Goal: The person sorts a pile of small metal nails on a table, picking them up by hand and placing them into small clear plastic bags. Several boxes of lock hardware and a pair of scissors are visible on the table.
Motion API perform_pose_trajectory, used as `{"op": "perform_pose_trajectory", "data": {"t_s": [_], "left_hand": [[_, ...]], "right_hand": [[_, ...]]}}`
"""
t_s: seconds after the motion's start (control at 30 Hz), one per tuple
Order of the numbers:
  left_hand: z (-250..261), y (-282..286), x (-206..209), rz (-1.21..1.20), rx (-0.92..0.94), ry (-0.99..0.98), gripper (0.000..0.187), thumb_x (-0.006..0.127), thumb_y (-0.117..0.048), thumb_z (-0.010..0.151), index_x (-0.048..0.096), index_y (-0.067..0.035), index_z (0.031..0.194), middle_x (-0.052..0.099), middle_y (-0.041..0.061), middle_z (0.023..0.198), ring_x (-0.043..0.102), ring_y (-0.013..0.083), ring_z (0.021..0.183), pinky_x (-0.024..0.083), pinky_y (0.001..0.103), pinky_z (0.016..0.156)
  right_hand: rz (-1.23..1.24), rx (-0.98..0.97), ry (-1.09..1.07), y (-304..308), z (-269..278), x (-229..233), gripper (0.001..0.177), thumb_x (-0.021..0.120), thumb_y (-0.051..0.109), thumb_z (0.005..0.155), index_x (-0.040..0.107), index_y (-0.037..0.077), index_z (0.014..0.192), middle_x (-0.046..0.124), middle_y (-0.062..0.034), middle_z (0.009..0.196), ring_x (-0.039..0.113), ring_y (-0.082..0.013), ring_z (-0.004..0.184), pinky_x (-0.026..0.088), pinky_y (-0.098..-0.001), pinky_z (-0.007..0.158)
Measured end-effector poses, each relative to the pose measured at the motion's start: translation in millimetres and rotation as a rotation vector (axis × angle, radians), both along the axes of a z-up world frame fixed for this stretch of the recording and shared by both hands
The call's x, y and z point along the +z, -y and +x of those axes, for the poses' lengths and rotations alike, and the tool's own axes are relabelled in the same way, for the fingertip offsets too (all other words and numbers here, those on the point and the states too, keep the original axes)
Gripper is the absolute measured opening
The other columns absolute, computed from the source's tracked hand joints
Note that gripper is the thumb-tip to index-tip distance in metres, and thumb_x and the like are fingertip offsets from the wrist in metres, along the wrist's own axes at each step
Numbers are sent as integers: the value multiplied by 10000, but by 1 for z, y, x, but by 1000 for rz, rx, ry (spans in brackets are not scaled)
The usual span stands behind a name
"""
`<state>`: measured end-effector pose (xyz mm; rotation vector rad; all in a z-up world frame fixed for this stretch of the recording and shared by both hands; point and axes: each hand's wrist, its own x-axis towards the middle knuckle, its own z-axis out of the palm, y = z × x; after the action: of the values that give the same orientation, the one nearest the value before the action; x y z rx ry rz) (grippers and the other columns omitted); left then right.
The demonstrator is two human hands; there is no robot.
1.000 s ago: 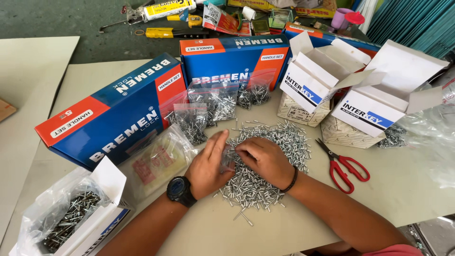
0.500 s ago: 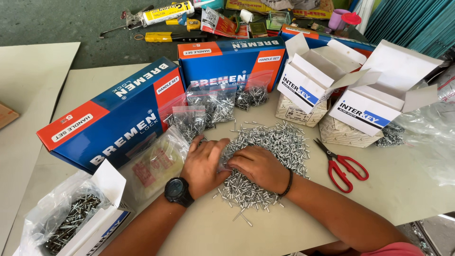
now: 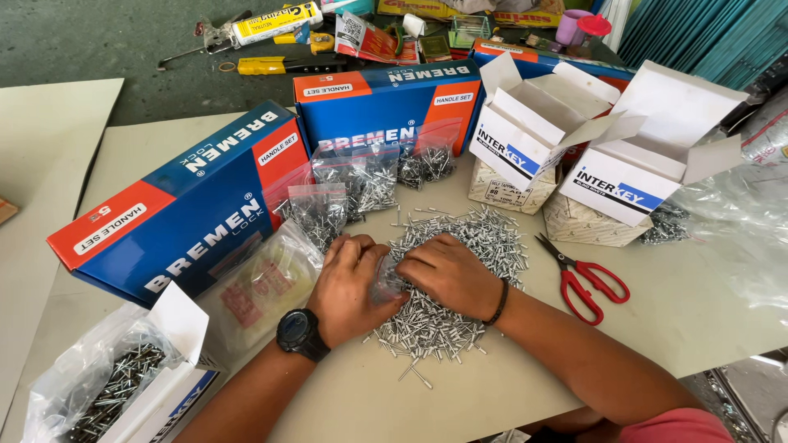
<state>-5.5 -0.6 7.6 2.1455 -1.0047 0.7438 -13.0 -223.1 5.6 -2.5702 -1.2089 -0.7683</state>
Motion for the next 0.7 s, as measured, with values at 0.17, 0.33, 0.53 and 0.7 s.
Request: {"op": "perform_pose_trajectory", "data": {"t_s": [0.17,0.33,0.53,0.7], "left_hand": [[-3,2,-8,7,-19,-56,603,883,-308,606,598,-88,1090,603,87,1006,662,318,929,390,580,1048],[-4,3,-7,38,-12,-76,641,910,-289,583,589,-79,1095,651,88,1019,663,322,942,371,616,1046],[1,0,-3,22,10,-125,763,934,-364,566,598,-66,1184,643,105,1062,653,336,1007,357,605,1084],[0,-2,2,31,-71,-162,840,933,-406,588,566,-50,1254,630,134,1111,645,363,1068,322,636,1109]], "right_hand": [[127,-82,-157,0,3,2,124,586,200,1019,684,131,1052,691,-43,958,696,-210,966,500,-388,864],[170,-99,-203,-2,1,4,90,634,181,994,686,123,1039,704,-39,971,704,-220,991,515,-389,881],[324,-9,-210,-10,-8,12,78,661,143,971,703,120,1032,707,-38,951,704,-240,931,537,-382,814],[690,34,-457,-9,-7,14,118,692,80,940,724,92,1054,735,-47,945,718,-212,845,561,-346,758]]}}
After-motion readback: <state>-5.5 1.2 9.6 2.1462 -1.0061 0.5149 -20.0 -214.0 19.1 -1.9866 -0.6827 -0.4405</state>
